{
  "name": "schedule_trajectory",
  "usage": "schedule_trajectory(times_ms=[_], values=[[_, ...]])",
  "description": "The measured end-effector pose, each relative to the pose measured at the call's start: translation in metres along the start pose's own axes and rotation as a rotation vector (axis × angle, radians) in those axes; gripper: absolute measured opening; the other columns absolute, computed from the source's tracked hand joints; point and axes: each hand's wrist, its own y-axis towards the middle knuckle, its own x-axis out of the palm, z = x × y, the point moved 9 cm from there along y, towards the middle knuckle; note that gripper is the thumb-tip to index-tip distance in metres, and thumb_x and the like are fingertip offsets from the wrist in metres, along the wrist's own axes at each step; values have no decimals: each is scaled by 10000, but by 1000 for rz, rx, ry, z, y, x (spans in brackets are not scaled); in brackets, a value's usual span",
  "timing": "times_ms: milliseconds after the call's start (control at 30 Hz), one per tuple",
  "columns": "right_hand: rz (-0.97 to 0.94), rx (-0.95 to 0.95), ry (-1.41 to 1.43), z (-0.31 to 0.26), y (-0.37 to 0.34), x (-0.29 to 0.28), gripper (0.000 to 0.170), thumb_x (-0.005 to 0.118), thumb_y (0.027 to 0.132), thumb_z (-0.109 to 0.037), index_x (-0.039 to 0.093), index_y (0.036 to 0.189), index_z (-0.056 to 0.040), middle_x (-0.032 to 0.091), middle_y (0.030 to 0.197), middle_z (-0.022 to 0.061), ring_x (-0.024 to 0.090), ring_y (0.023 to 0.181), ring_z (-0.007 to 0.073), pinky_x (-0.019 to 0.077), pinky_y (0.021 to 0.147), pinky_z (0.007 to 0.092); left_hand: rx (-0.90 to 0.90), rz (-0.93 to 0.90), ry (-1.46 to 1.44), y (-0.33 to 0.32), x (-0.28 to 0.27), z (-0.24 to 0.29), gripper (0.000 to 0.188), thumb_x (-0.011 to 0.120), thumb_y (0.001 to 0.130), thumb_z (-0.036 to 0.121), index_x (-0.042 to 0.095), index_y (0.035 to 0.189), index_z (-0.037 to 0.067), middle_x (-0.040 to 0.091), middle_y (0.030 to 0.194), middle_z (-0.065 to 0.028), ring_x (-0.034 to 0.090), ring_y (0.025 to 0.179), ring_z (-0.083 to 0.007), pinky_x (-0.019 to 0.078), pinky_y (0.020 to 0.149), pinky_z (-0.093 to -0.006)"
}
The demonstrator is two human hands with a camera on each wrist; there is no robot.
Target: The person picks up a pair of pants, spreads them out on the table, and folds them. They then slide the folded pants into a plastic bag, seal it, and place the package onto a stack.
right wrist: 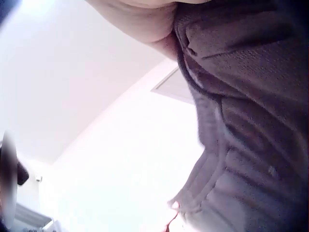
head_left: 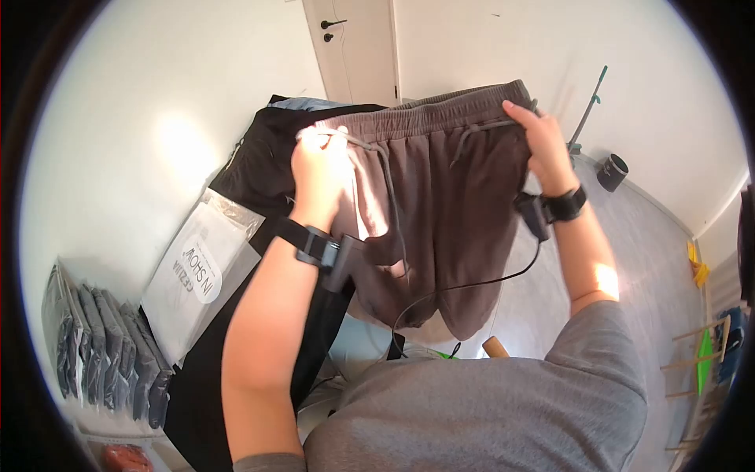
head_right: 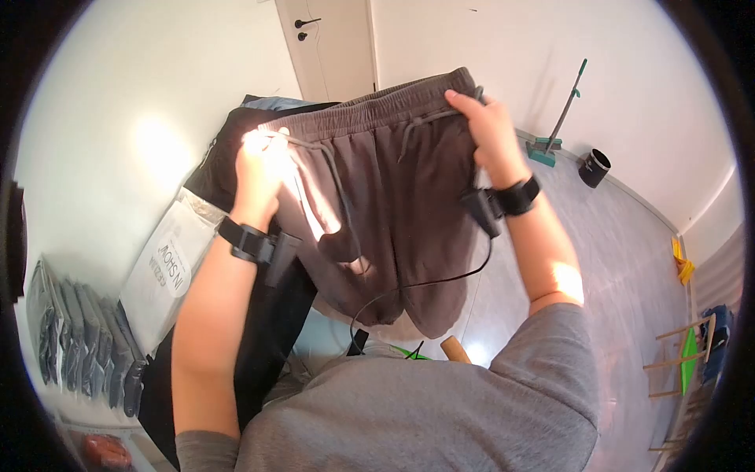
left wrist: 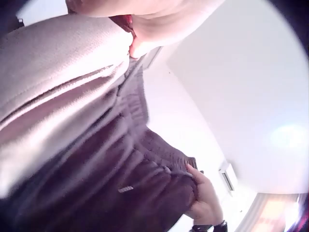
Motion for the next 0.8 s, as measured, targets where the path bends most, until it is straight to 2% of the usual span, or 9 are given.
schedule_trajectory(times_ms=[33, 100, 233, 300, 367, 500, 567, 600, 800], values=[[82, -26, 27, -3, -19, 11, 246, 667, 841, -160, 622, 951, 55, 663, 866, 113, 644, 716, 168, 519, 598, 287, 16, 53, -30, -5, 8, 0, 232, 648, 858, 156, 550, 772, -36, 598, 655, -143, 590, 590, -231, 455, 567, -325], [158, -125, -108, 11, -37, 22, 243, 664, 855, -196, 624, 928, 33, 654, 827, 79, 609, 669, 138, 483, 555, 267, 10, 58, -57, -27, 22, 30, 194, 644, 879, 143, 556, 764, 13, 571, 644, -31, 542, 574, -104, 441, 531, -263], [-26, 15, -121, 54, -72, 83, 222, 653, 871, -204, 628, 947, 3, 636, 779, 46, 559, 656, 95, 443, 551, 250, 226, 45, 74, -53, 44, 65, 200, 654, 853, 144, 555, 822, -27, 601, 663, -109, 578, 591, -198, 469, 586, -316], [-31, -257, -101, 58, -76, 103, 266, 657, 865, -202, 619, 995, 26, 640, 784, 51, 558, 685, 96, 453, 608, 251, 191, -16, 145, -62, 49, 69, 188, 625, 841, 118, 553, 908, -42, 617, 732, -144, 600, 658, -263, 479, 637, -339], [-56, -257, -65, 67, -80, 111, 368, 647, 865, -266, 599, 1069, 37, 642, 803, 67, 566, 711, 123, 456, 666, 260, 111, -66, 160, -65, 46, 60, 173, 577, 824, 71, 526, 922, -62, 605, 885, -221, 597, 861, -380, 478, 711, -415], [-197, -95, -349, 84, -83, 123, 533, 595, 874, -359, 524, 1209, 48, 648, 911, 144, 606, 839, 182, 469, 780, 289, 114, -199, 209, -72, 50, 53, 249, 553, 791, 24, 515, 1010, -90, 552, 1035, -284, 551, 970, -419, 475, 807, -426], [-278, -144, -373, 87, -84, 128, 570, 605, 862, -343, 483, 1249, 57, 624, 1025, 168, 585, 983, 200, 439, 899, 296, 165, -310, 160, -82, 58, 50, 455, 535, 734, -22, 419, 1170, -88, 409, 1248, -314, 419, 1167, -445, 369, 973, -436], [-384, -70, -166, 87, -86, 134, 624, 645, 827, -312, 436, 1291, 49, 581, 1117, 173, 548, 1073, 210, 397, 972, 306, 192, -365, 134, -88, 61, 51, 567, 527, 706, -45, 371, 1250, -87, 337, 1354, -330, 353, 1265, -458, 316, 1056, -441], [-393, -86, -146, 86, -88, 138, 675, 700, 747, -245, 413, 1291, 34, 564, 1145, 144, 548, 1058, 190, 423, 940, 323, 213, -577, 95, -103, 62, 71, 851, 494, 674, -56, 83, 1420, -75, 125, 1465, -341, 181, 1376, -447, 234, 1113, -424]])
